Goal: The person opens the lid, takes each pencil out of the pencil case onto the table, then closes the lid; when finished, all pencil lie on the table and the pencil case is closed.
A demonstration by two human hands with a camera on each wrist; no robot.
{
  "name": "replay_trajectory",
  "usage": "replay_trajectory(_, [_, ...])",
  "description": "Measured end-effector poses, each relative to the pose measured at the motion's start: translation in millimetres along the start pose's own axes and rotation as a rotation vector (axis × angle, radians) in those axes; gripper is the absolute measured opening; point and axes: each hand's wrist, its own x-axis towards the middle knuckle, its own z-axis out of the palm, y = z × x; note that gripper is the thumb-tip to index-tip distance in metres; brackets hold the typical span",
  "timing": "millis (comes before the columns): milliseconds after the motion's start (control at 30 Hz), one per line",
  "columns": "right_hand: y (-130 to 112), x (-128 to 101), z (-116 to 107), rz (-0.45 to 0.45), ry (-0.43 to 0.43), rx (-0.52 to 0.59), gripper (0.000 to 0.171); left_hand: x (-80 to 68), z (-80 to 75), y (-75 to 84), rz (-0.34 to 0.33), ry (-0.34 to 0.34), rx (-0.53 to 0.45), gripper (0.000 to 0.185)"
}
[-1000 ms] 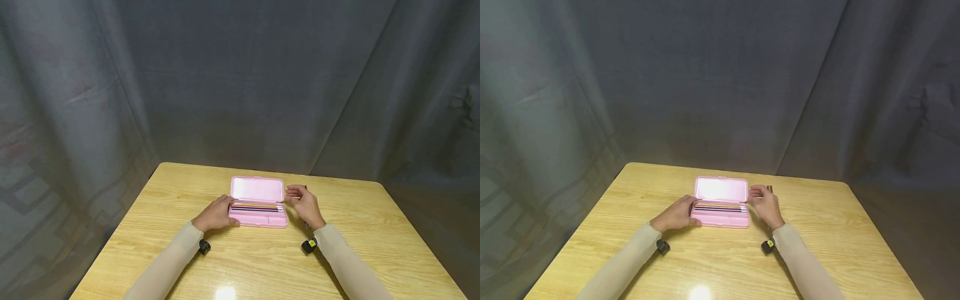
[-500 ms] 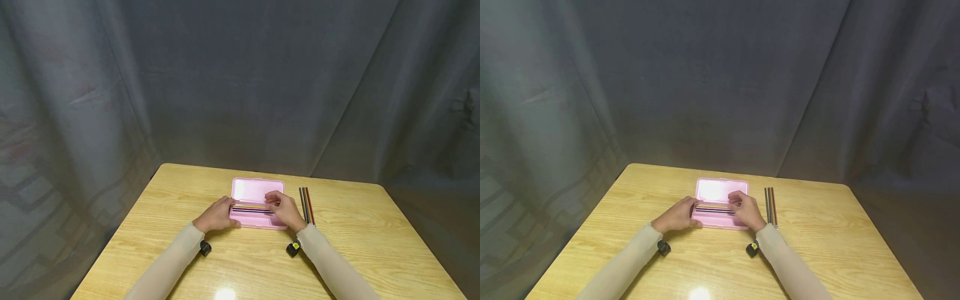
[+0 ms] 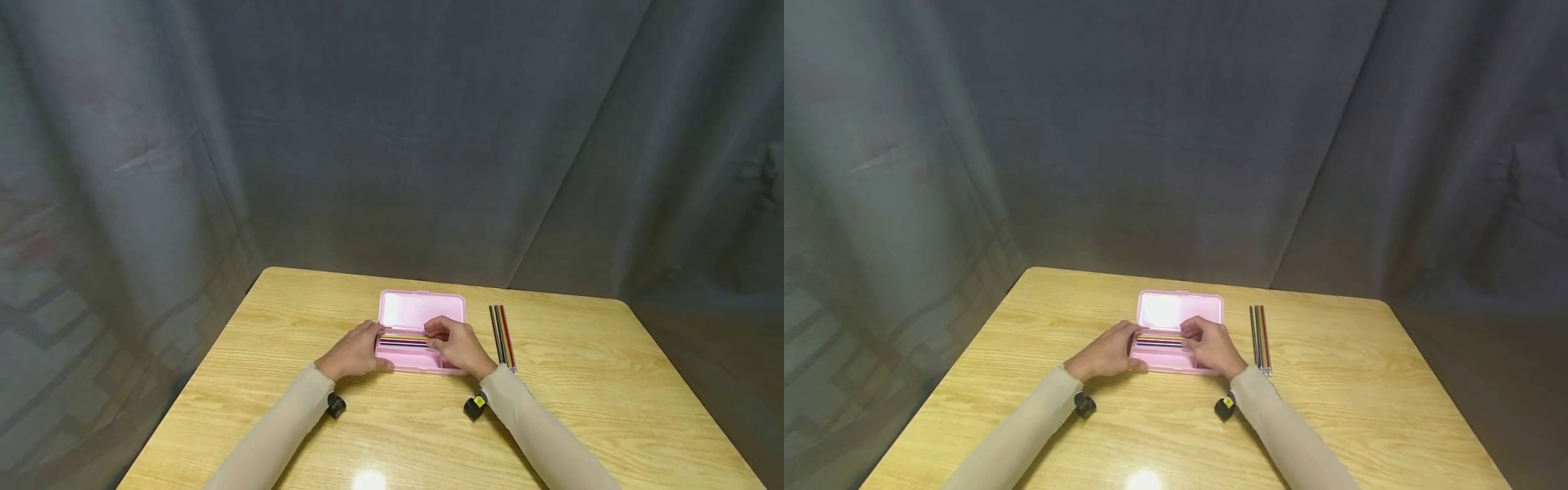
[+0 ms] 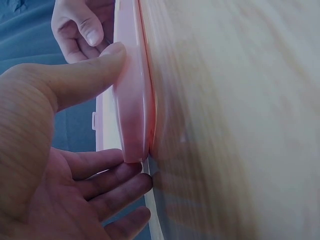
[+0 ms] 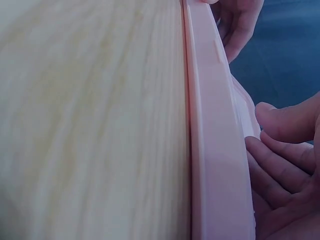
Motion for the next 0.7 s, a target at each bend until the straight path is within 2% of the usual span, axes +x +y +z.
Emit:
replay_trajectory(500, [-2.7,-1.0,2.0,0.008,-0.102,-0.104,0.031,0.4,0.5,-1.7,0.004,0.003,0.013,0.076])
replay_trajectory(700, [-3.2,1.1,1.5,0.022,-0.114,-0.085,0.029,-0.1,0.1,-0.4,0.005,0.009,0.015,0.077])
